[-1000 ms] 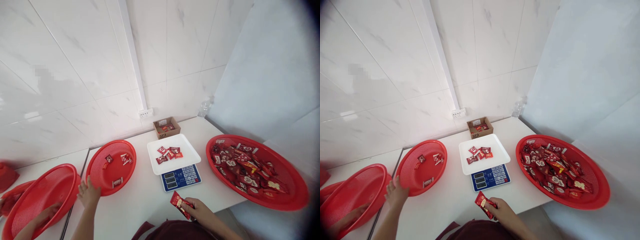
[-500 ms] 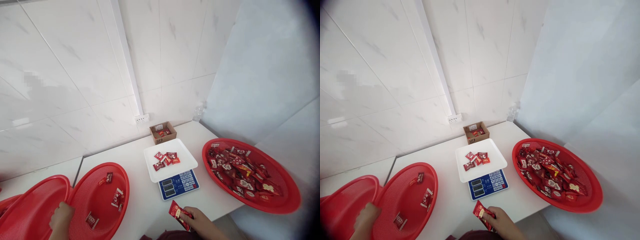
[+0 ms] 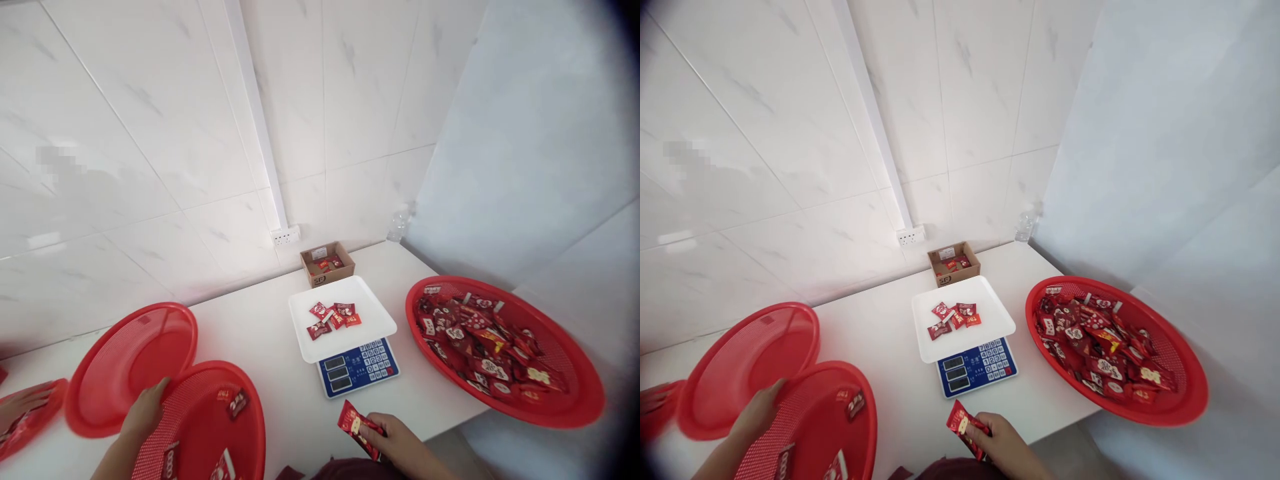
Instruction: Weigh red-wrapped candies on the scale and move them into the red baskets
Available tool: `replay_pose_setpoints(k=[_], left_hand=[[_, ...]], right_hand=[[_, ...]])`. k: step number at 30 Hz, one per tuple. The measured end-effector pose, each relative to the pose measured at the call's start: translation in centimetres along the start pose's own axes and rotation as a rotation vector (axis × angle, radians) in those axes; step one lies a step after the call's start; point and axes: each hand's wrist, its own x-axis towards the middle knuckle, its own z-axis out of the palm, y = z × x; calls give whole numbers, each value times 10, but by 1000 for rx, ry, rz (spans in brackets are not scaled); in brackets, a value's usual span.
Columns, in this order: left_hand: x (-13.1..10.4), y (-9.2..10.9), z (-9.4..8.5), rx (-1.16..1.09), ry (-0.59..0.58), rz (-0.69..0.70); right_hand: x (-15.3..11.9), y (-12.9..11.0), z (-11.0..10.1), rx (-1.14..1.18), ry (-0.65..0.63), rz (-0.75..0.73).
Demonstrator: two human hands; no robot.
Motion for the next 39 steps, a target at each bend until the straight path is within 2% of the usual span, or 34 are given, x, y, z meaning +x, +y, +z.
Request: replay_pose_setpoints(k=[3,7,9,12,14,15,17,19,22,25,29,33,36,39], left_hand=[[-1,3,0,117,-72,164],[-3,12,-9,207,-48,207],[-2,17,-15,216,9,158],[3,28,-24,118,59,-40],[7,43,-28,26,105,-138],[9,55,-28,-18,134,-140],[9,86,-26,-77,193,-31],[5,124,-19,-177,79,169],[-9,174,-4,-240,-80,361],[-24,205,3,-275,-134,438],[-33,237,-6,-326,-146,503],[-34,294,-17,-347,-47,636],[-31,341,-20,-327,-75,685],[-30,370,-19,-285,-104,687]], right_hand=[[1,1,1,0,-3,-3],[2,4,2,9,-10,3],[2,5,3,10,-5,11],[1,5,3,12,1,21],[0,5,2,18,5,20],[0,4,2,21,5,18],[1,3,1,25,1,11],[1,2,1,26,-7,10],[2,0,2,20,-10,22],[2,1,2,16,-10,25],[5,6,1,25,-20,24],[9,11,2,21,-26,11],[11,9,0,25,-28,-1],[9,6,-3,39,-20,-4]])
